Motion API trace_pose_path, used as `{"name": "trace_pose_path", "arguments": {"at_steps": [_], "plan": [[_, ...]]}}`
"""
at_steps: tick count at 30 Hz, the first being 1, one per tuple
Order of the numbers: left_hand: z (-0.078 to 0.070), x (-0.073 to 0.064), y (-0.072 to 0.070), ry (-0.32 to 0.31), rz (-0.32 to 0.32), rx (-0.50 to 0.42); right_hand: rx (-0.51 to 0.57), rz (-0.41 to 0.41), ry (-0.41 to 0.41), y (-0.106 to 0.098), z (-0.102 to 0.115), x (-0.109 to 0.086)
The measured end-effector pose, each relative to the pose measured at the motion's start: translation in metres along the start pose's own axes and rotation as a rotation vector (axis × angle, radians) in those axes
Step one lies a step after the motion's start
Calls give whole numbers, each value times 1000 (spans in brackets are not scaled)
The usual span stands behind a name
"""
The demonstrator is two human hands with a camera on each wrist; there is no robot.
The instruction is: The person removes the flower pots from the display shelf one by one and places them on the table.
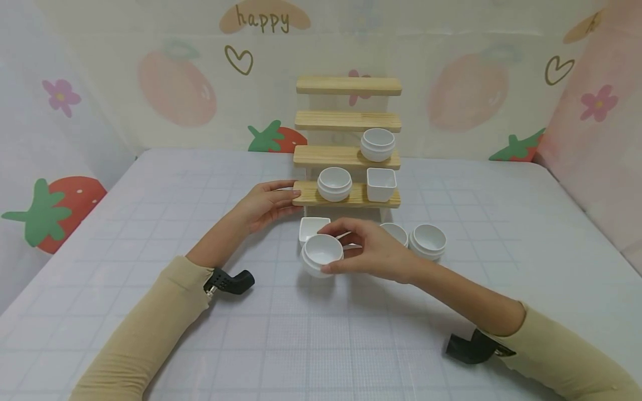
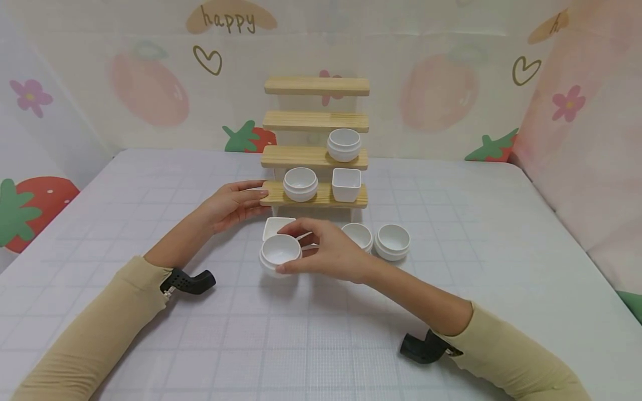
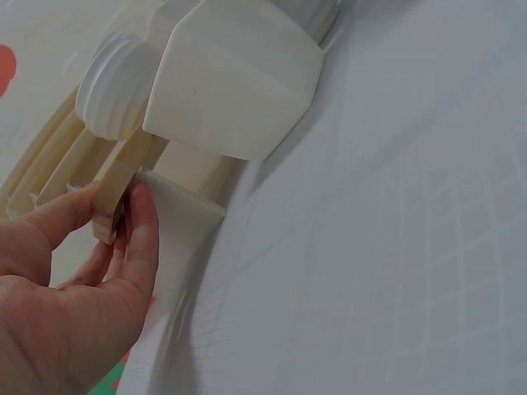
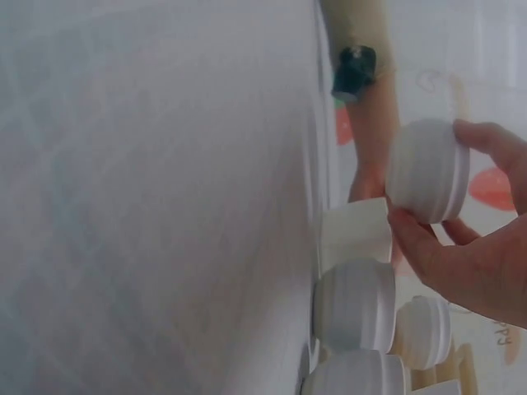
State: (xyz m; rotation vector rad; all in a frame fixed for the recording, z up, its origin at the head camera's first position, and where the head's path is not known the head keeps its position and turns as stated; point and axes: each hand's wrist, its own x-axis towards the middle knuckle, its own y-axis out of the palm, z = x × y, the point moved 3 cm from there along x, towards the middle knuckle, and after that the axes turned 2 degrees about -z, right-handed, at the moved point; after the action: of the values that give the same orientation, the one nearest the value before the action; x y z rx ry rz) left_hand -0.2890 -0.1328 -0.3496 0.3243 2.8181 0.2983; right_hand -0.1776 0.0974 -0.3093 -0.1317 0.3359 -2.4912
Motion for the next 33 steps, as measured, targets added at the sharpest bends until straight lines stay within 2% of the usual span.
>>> {"name": "trace_pose_path", "arguments": {"at_steps": [6, 15, 33], "plan": [[0, 0, 1, 8, 4, -10, 14, 25, 10, 2, -6, 1], [0, 2, 1, 8, 14, -4, -30, 29, 10, 3, -11, 2], [0, 3, 0, 3, 18, -2, -198, 39, 2, 7, -14, 2]]}}
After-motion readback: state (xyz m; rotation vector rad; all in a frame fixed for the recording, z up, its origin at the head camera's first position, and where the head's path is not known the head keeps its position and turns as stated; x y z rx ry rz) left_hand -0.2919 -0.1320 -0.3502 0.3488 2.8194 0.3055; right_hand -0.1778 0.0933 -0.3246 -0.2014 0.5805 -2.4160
